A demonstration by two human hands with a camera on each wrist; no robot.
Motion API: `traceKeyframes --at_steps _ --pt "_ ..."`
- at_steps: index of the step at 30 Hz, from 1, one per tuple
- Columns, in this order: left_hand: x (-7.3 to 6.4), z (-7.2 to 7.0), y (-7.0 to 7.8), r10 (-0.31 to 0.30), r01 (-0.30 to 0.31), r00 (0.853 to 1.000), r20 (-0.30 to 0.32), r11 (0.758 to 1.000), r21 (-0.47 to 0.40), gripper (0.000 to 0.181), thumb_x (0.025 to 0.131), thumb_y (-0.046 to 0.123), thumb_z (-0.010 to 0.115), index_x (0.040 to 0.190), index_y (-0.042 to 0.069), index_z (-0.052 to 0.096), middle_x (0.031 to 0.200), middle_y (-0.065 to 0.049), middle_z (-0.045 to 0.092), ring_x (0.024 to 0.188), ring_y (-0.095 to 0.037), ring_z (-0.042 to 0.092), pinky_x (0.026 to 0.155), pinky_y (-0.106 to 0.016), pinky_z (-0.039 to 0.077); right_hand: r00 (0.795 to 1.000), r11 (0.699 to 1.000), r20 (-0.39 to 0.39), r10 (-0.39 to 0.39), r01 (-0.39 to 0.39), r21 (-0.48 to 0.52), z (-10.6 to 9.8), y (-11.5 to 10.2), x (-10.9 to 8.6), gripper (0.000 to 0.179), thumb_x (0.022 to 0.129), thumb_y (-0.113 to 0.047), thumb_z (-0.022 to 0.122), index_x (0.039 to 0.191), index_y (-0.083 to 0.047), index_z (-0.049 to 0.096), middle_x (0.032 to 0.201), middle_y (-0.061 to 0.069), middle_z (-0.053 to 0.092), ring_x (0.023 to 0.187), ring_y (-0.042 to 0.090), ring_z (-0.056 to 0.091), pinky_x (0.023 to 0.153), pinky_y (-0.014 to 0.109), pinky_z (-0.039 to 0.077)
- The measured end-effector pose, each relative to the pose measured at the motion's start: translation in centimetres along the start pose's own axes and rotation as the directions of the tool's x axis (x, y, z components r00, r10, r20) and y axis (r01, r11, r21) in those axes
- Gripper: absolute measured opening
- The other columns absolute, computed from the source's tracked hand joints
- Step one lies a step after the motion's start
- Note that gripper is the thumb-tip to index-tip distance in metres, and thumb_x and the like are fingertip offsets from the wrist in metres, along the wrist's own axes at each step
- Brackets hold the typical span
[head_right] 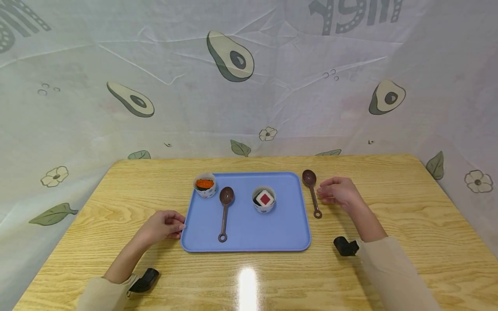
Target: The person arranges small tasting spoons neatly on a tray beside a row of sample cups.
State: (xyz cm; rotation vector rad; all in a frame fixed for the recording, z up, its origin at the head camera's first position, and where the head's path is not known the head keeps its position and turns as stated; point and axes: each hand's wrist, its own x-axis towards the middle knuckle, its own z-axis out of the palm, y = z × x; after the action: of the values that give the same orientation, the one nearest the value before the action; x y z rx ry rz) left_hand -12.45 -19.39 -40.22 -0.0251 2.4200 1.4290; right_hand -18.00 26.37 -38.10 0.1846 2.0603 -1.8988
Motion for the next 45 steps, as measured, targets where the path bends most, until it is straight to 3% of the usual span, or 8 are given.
traceKeyframes --at_steps 13,27,45 --pt "0.0 -0.1 0.1 -0.006 0.006 1.0 0.002 1.0 -0.007 0.012 0.086 -0.008 0.056 0.096 -0.013 0.057 0.073 -0.009 0.059 0.064 -0.016 0.061 0.061 -0.031 0.056 1.0 1.0 0.007 -0.01 0.01 -0.019 0.1 0.5 0.1 0.013 0.088 0.001 0.055 0.1 0.007 0.054 0.08 0.001 0.066 0.073 0.015 0.063 0.068 0.028 0.055" --pt "0.0 -0.2 0.3 -0.003 0.003 1.0 -0.001 1.0 0.001 0.011 0.086 -0.008 0.056 0.096 -0.013 0.057 0.073 -0.009 0.059 0.064 -0.016 0.061 0.06 -0.031 0.056 1.0 0.997 -0.006 -0.013 0.012 -0.077 0.4 0.8 0.7 0.029 0.089 0.001 0.052 0.111 0.018 0.044 0.081 0.001 0.065 0.073 0.014 0.063 0.069 0.028 0.055" --pt "0.0 -0.1 0.2 -0.009 0.008 1.0 -0.004 1.0 -0.004 0.01 0.086 -0.008 0.056 0.095 -0.013 0.057 0.072 -0.009 0.059 0.063 -0.016 0.061 0.06 -0.03 0.056 0.999 0.997 -0.043 0.019 -0.022 -0.07 1.2 0.5 1.2 0.028 0.088 0.001 0.054 0.11 0.015 0.046 0.074 0.002 0.06 0.067 0.012 0.06 0.065 0.026 0.055"
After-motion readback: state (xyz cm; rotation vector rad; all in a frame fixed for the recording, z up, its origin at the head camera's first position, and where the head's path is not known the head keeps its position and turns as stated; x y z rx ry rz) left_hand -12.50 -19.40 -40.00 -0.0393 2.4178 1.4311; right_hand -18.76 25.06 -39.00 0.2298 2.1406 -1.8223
